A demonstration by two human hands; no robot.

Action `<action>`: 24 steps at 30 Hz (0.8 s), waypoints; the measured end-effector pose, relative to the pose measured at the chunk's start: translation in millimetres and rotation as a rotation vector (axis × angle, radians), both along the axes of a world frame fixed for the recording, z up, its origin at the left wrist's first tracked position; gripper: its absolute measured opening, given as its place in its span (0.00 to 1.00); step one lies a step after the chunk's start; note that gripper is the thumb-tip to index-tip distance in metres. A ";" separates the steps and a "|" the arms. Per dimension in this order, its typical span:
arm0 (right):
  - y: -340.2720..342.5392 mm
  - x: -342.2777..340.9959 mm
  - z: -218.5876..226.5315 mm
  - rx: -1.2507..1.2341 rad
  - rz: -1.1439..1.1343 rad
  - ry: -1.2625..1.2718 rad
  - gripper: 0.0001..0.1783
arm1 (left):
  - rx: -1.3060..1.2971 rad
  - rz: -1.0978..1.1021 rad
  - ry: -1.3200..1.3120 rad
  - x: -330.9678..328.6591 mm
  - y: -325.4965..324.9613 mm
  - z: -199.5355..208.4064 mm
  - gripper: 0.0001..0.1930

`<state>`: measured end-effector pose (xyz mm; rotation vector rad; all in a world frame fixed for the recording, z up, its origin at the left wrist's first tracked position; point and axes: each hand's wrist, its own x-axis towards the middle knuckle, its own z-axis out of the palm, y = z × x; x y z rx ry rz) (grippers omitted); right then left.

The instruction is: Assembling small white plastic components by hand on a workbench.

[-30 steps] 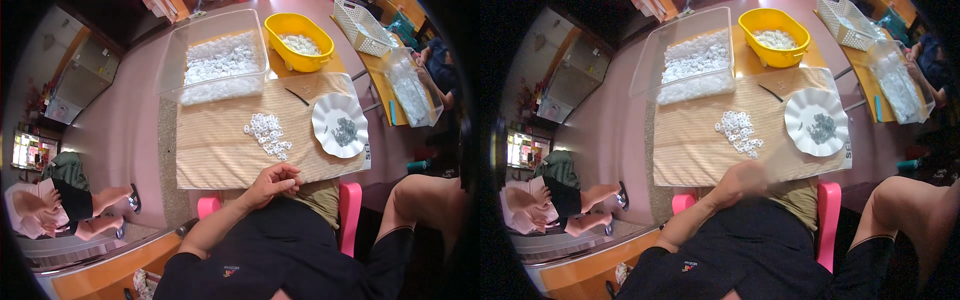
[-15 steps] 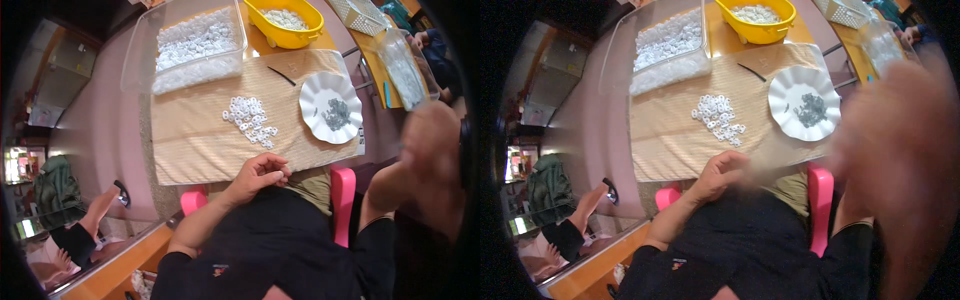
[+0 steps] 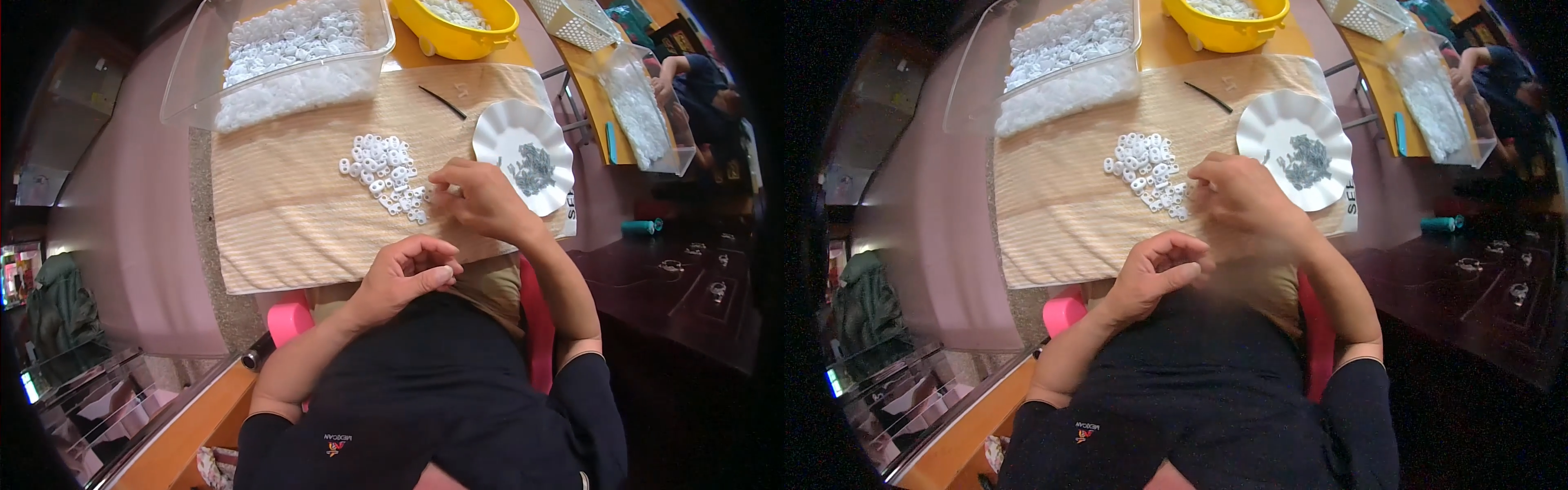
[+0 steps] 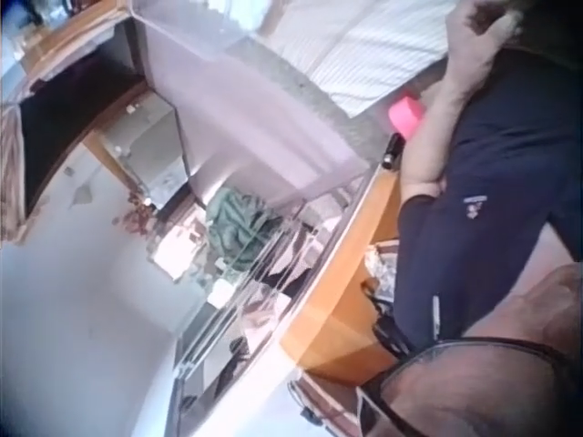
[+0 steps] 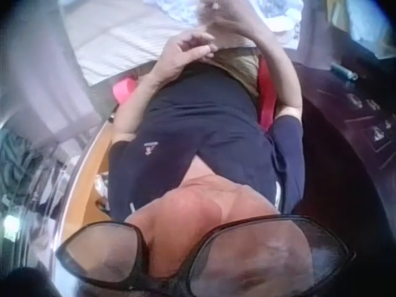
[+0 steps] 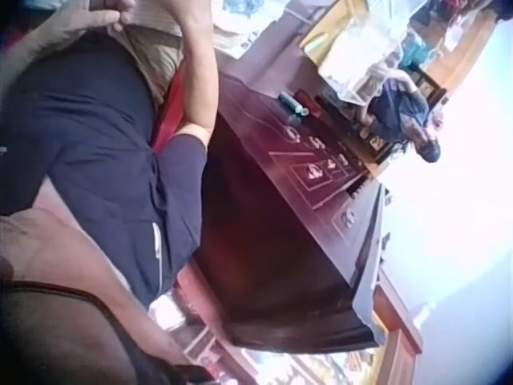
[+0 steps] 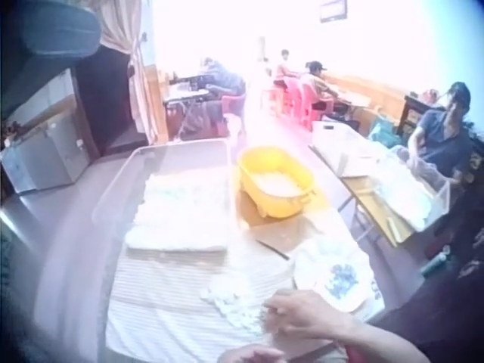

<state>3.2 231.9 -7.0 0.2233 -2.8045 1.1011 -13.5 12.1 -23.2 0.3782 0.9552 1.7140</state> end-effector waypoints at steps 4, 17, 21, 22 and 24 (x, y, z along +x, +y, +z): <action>-17.1 1.1 0.2 0.192 -0.087 -0.152 0.11 | -0.001 -0.006 0.005 -0.2 -0.7 0.1 0.14; -18.8 3.9 -8.9 0.127 -0.120 -0.084 0.04 | -0.005 0.009 -0.004 -0.8 -2.0 1.6 0.14; -17.1 3.3 -4.7 -0.013 -0.129 -0.092 0.05 | -0.015 0.065 -0.032 -1.3 -1.8 -0.9 0.13; -17.6 3.3 -5.0 -0.011 -0.129 -0.094 0.05 | -0.031 0.092 -0.054 -1.3 -1.8 -1.1 0.13; -18.9 3.6 -6.0 -0.084 -0.142 -0.016 0.08 | -0.037 0.124 -0.072 -1.4 -1.8 -2.2 0.13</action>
